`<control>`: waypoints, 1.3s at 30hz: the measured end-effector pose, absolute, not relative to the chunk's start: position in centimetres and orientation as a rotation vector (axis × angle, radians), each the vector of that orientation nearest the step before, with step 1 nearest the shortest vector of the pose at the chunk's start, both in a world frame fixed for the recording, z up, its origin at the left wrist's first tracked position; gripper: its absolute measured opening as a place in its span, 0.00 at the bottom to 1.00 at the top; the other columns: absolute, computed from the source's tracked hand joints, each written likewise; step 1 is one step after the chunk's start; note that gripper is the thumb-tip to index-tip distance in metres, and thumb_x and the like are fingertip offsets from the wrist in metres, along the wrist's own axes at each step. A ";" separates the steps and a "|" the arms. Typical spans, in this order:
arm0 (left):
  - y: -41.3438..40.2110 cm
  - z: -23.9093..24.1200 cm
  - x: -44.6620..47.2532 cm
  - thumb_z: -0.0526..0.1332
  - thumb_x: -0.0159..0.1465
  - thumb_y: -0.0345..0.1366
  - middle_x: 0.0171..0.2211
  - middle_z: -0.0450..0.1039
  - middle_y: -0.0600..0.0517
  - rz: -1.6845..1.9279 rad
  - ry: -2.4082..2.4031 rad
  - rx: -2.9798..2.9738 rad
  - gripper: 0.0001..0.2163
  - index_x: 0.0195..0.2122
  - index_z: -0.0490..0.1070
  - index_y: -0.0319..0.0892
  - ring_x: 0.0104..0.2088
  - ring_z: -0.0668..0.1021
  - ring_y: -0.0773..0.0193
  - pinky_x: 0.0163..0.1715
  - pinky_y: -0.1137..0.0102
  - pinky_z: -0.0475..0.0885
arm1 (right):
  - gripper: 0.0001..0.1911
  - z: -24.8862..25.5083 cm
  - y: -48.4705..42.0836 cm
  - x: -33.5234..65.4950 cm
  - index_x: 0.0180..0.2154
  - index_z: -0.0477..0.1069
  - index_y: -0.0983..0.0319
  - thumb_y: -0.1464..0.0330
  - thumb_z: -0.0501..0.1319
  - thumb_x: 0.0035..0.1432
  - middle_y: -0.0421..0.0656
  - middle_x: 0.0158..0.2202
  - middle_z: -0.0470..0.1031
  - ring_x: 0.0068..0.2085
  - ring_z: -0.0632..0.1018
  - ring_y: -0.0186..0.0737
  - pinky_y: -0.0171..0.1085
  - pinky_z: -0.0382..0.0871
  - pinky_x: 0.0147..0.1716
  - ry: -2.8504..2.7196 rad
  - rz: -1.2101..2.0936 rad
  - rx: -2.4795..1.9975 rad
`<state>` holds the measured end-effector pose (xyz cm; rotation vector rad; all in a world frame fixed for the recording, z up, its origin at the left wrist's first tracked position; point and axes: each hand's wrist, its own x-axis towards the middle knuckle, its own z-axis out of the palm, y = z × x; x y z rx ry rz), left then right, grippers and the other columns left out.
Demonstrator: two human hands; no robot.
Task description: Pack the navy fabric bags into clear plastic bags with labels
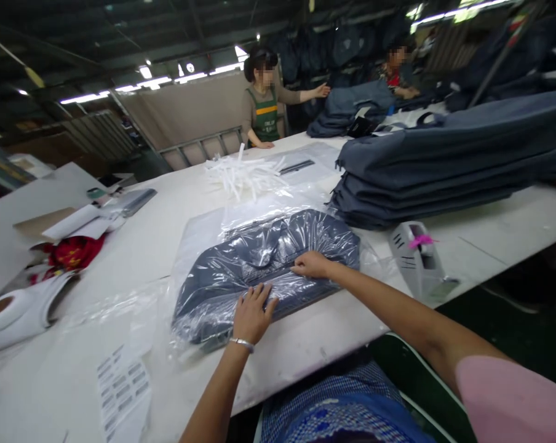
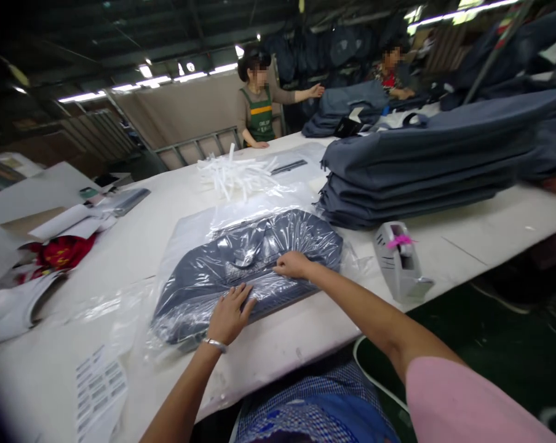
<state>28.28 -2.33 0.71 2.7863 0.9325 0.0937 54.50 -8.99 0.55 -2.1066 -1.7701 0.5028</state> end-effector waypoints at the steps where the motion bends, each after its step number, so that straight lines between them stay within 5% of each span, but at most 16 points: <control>1: -1.9 0.6 28.3 0.49 0.69 0.52 0.64 0.63 0.46 0.073 0.932 2.786 0.24 0.63 0.64 0.50 0.64 0.64 0.43 0.60 0.45 0.61 | 0.15 1.1 -9.2 54.6 0.27 0.77 0.60 0.58 0.61 0.60 0.39 0.26 0.77 0.29 0.73 0.37 0.33 0.56 0.28 -1.778 0.514 -2.096; 4: -1.2 0.8 28.2 0.48 0.69 0.53 0.65 0.62 0.47 -0.004 0.930 2.781 0.25 0.63 0.64 0.49 0.64 0.65 0.46 0.60 0.49 0.62 | 0.12 3.2 -11.2 55.1 0.40 0.78 0.57 0.58 0.62 0.60 0.40 0.34 0.80 0.35 0.77 0.39 0.33 0.62 0.33 -1.771 0.532 -2.038; 7: -1.1 1.0 28.2 0.48 0.69 0.53 0.65 0.62 0.47 -0.037 0.918 2.783 0.26 0.63 0.64 0.47 0.64 0.65 0.47 0.61 0.51 0.63 | 0.23 4.9 -15.9 55.3 0.54 0.71 0.56 0.54 0.62 0.60 0.45 0.48 0.78 0.46 0.77 0.45 0.38 0.67 0.45 -1.760 0.377 -1.943; 12: -1.1 0.8 28.1 0.48 0.68 0.54 0.65 0.62 0.47 -0.023 0.927 2.797 0.27 0.64 0.62 0.49 0.65 0.64 0.46 0.60 0.48 0.62 | 0.32 3.6 -23.9 55.2 0.59 0.65 0.60 0.61 0.69 0.54 0.53 0.61 0.67 0.61 0.66 0.58 0.59 0.48 0.63 -1.826 -0.152 -2.082; 15: -0.9 0.5 28.0 0.48 0.68 0.54 0.66 0.60 0.48 -0.034 0.929 2.805 0.27 0.65 0.61 0.49 0.65 0.63 0.46 0.61 0.48 0.62 | 0.17 3.0 -25.8 56.2 0.50 0.71 0.61 0.72 0.64 0.58 0.51 0.52 0.75 0.54 0.73 0.51 0.54 0.56 0.61 -1.807 -0.238 -2.171; 18: -0.7 0.3 27.8 0.49 0.69 0.52 0.66 0.60 0.48 -0.032 0.915 2.825 0.27 0.65 0.61 0.47 0.65 0.64 0.47 0.61 0.51 0.62 | 0.05 4.3 -25.7 58.0 0.40 0.75 0.59 0.70 0.60 0.62 0.44 0.40 0.80 0.44 0.77 0.44 0.46 0.62 0.55 -1.875 -0.139 -2.060; 25: -0.1 -0.5 27.5 0.50 0.69 0.51 0.65 0.62 0.49 0.008 0.872 2.876 0.26 0.65 0.61 0.47 0.65 0.64 0.50 0.62 0.54 0.63 | 0.08 7.3 -22.5 62.4 0.35 0.77 0.59 0.63 0.60 0.62 0.37 0.27 0.79 0.27 0.76 0.34 0.31 0.61 0.29 -1.677 0.496 -2.071; 33: 0.3 -0.5 27.3 0.49 0.69 0.51 0.66 0.60 0.50 -0.057 0.874 2.845 0.26 0.66 0.59 0.48 0.65 0.63 0.49 0.61 0.52 0.64 | 0.15 9.3 -19.6 65.3 0.38 0.81 0.58 0.61 0.72 0.46 0.39 0.33 0.80 0.32 0.76 0.36 0.31 0.56 0.27 -1.778 0.547 -2.298; 39: 0.3 -0.3 27.3 0.50 0.69 0.51 0.65 0.60 0.50 -0.042 0.868 2.836 0.26 0.65 0.60 0.48 0.65 0.63 0.49 0.62 0.52 0.63 | 0.10 11.2 -19.4 65.2 0.32 0.82 0.59 0.60 0.68 0.52 0.40 0.30 0.80 0.31 0.76 0.35 0.31 0.59 0.27 -1.838 0.541 -2.189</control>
